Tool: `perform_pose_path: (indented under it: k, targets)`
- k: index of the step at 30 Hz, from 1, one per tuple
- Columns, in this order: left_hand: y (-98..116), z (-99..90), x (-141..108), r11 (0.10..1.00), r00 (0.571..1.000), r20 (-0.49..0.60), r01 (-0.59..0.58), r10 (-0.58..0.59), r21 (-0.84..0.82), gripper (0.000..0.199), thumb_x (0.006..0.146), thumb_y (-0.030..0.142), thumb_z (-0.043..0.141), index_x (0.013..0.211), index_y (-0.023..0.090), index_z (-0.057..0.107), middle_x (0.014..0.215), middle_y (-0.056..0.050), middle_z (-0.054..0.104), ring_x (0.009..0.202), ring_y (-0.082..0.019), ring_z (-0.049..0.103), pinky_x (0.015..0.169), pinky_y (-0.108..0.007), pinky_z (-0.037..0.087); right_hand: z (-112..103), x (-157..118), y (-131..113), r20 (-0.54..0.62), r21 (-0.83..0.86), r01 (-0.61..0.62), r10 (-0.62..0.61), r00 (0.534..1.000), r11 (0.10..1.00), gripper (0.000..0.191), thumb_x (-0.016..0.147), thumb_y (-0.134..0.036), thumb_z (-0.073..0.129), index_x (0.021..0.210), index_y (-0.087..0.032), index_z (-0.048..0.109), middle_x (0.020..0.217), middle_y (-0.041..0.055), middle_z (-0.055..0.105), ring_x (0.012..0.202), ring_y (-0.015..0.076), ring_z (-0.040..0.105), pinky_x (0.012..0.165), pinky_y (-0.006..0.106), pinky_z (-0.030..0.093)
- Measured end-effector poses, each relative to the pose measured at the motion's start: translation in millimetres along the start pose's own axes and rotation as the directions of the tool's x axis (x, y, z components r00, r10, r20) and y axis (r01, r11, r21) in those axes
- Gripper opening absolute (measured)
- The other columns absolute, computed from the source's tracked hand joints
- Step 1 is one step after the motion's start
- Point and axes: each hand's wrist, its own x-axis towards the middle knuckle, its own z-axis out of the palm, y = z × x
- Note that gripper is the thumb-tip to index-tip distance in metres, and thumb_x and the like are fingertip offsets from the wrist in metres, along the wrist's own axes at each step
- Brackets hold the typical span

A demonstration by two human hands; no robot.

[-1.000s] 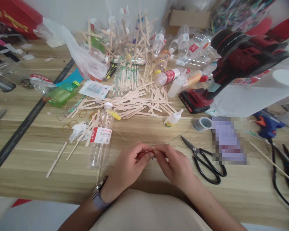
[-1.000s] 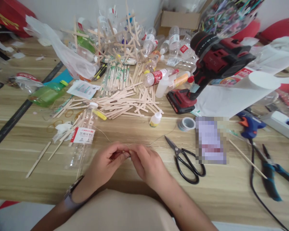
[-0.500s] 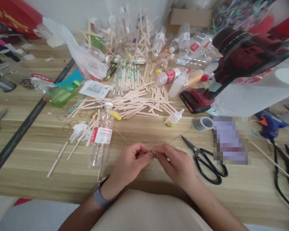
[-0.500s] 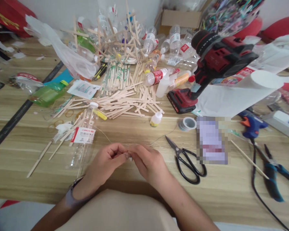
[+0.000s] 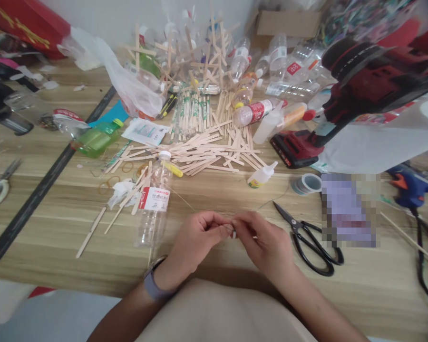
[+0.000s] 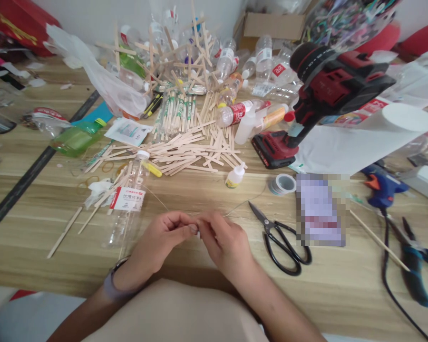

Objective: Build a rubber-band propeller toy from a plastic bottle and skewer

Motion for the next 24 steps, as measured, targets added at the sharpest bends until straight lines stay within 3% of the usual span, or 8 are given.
perform_pose_path:
  k: [5, 11, 18, 24]
  targets:
    - [-1.4, 3.8, -0.1, 0.996, 0.998, -0.069, 0.005, -0.011, -0.087, 0.017, 0.073, 0.032, 0.072, 0.072, 0.016, 0.066, 0.059, 0.004, 0.061, 0.049, -0.006, 0.039, 0.047, -0.021, 0.027, 1.8, -0.9, -5.8, -0.031, -0.021, -0.198, 0.197, 0.98, 0.98, 0.011, 0.092, -0.019, 0.045, 0.082, -0.024, 0.045, 0.058, -0.0044, 0.068, 0.046, 0.0132, 0.066, 0.04, 0.017, 0.044]
    - [-3.7, 6.7, -2.7, 0.988, 0.988, -0.138, -0.082, 0.064, -0.132, 0.018, 0.074, 0.031, 0.073, 0.075, 0.017, 0.062, 0.057, 0.005, 0.059, 0.051, -0.007, 0.046, 0.051, -0.02, 0.034, 4.7, -3.1, -13.3, -0.079, 0.091, -0.196, 0.204, 0.976, 0.976, 0.013, 0.092, -0.016, 0.042, 0.085, -0.027, 0.041, 0.067, -0.0026, 0.074, 0.056, 0.0147, 0.072, 0.044, 0.018, 0.051]
    - [-1.7, 2.2, -2.0, 0.99, 0.999, 0.017, -0.042, 0.045, -0.137, 0.013, 0.075, 0.028, 0.072, 0.078, 0.016, 0.069, 0.065, 0.001, 0.068, 0.061, -0.011, 0.06, 0.061, -0.023, 0.045, 0.3, -2.0, -8.5, 0.009, 0.132, -0.192, 0.193, 0.981, 0.972, 0.013, 0.095, -0.016, 0.044, 0.086, -0.025, 0.044, 0.06, -0.0062, 0.067, 0.048, 0.011, 0.067, 0.045, 0.016, 0.048]
    - [-2.2, -1.3, 1.8, 0.994, 0.996, 0.067, -0.057, 0.063, -0.09, 0.009, 0.077, 0.024, 0.07, 0.079, 0.016, 0.073, 0.069, 0.0, 0.071, 0.067, -0.013, 0.063, 0.066, -0.024, 0.047, -2.7, 3.8, -4.3, 0.102, 0.186, -0.17, 0.153, 0.983, 0.968, 0.014, 0.094, -0.016, 0.05, 0.082, -0.023, 0.051, 0.058, -0.0064, 0.063, 0.046, 0.0085, 0.06, 0.046, 0.015, 0.044]
